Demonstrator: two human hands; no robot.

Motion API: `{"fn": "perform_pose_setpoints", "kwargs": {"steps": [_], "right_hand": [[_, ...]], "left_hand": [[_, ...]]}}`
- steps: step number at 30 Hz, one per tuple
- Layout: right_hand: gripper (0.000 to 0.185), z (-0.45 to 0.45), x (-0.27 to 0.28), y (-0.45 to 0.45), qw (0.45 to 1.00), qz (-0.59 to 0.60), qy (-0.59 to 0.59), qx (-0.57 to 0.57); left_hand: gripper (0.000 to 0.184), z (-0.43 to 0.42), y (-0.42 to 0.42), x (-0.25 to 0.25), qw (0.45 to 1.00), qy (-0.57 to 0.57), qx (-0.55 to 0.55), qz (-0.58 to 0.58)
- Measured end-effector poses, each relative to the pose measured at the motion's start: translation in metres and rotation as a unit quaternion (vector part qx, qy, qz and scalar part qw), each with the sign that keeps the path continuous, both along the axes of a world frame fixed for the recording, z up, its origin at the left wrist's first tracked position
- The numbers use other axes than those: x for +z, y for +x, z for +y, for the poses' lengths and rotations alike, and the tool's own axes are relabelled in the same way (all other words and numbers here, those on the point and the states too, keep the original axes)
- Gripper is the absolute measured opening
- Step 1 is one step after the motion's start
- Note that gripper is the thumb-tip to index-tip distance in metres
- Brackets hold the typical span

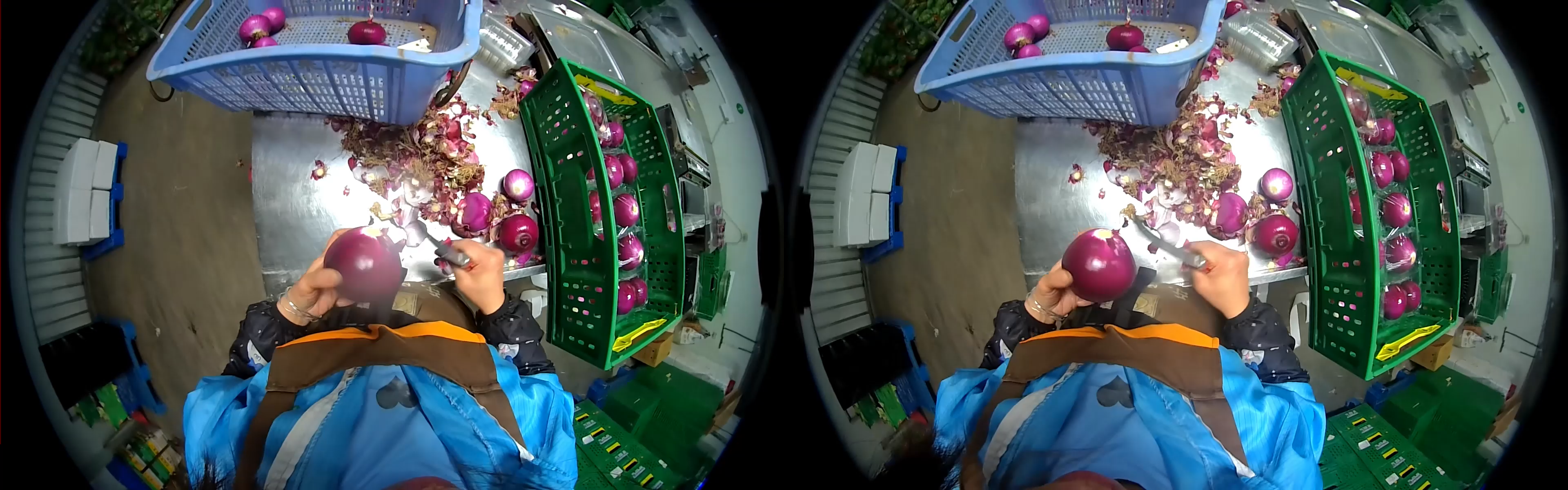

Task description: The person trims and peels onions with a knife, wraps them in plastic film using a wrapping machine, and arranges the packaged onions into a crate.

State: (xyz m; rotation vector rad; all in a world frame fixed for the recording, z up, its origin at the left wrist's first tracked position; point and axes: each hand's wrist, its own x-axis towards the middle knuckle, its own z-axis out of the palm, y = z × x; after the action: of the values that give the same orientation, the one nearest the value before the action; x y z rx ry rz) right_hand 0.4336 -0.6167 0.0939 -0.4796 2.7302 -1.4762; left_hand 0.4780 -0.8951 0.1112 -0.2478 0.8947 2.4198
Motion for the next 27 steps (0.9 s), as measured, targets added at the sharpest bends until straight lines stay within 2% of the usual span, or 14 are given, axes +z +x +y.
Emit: {"fn": "perform_pose_setpoints", "kwargs": {"steps": [1, 3, 4, 7, 10, 13, 16, 19, 20, 23, 27], "right_hand": [[0.032, -0.007, 0.005, 0.001, 0.999, 0.034, 0.033, 0.026], [0.028, -0.017, 0.018, -0.006, 0.999, 0.034, 0.006, 0.033], [0.028, -0.017, 0.018, -0.008, 0.999, 0.036, -0.002, 0.04], [0.025, -0.022, 0.03, -0.007, 0.996, 0.034, -0.005, 0.083], [0.019, -0.029, 0.031, -0.004, 0.989, 0.03, 0.016, 0.143], [0.016, -0.033, 0.03, -0.004, 0.988, 0.012, 0.028, 0.154], [0.013, -0.03, 0.028, -0.003, 0.989, 0.012, 0.035, 0.146], [0.011, -0.033, 0.036, -0.001, 0.988, 0.015, 0.039, 0.152], [0.011, -0.035, 0.039, -0.001, 0.987, 0.017, 0.042, 0.154], [0.013, -0.035, 0.027, -0.004, 0.986, 0.031, 0.039, 0.159], [0.013, -0.033, 0.025, -0.003, 0.991, 0.003, 0.039, 0.129]], "left_hand": [[0.081, -0.002, 0.002, -0.012, 0.998, 0.064, 0.002, -0.022], [0.08, -0.006, 0.0, -0.016, 0.979, 0.19, 0.005, -0.072], [0.077, 0.002, 0.004, -0.014, 0.992, 0.102, 0.047, -0.06], [0.076, -0.008, 0.009, -0.032, 0.961, 0.27, 0.023, -0.059], [0.074, 0.001, 0.011, -0.012, 0.994, 0.04, 0.075, -0.074], [0.074, -0.008, 0.012, -0.025, 0.987, 0.154, 0.024, -0.031], [0.073, -0.002, 0.017, -0.025, 0.995, 0.056, 0.08, -0.026], [0.074, -0.011, 0.012, -0.033, 0.983, 0.183, 0.008, -0.014], [0.076, -0.009, 0.014, -0.027, 0.996, 0.067, 0.043, -0.045], [0.076, -0.002, 0.013, -0.017, 0.998, 0.024, 0.061, -0.025], [0.077, -0.001, 0.012, -0.021, 0.998, 0.03, 0.047, -0.029]]}}
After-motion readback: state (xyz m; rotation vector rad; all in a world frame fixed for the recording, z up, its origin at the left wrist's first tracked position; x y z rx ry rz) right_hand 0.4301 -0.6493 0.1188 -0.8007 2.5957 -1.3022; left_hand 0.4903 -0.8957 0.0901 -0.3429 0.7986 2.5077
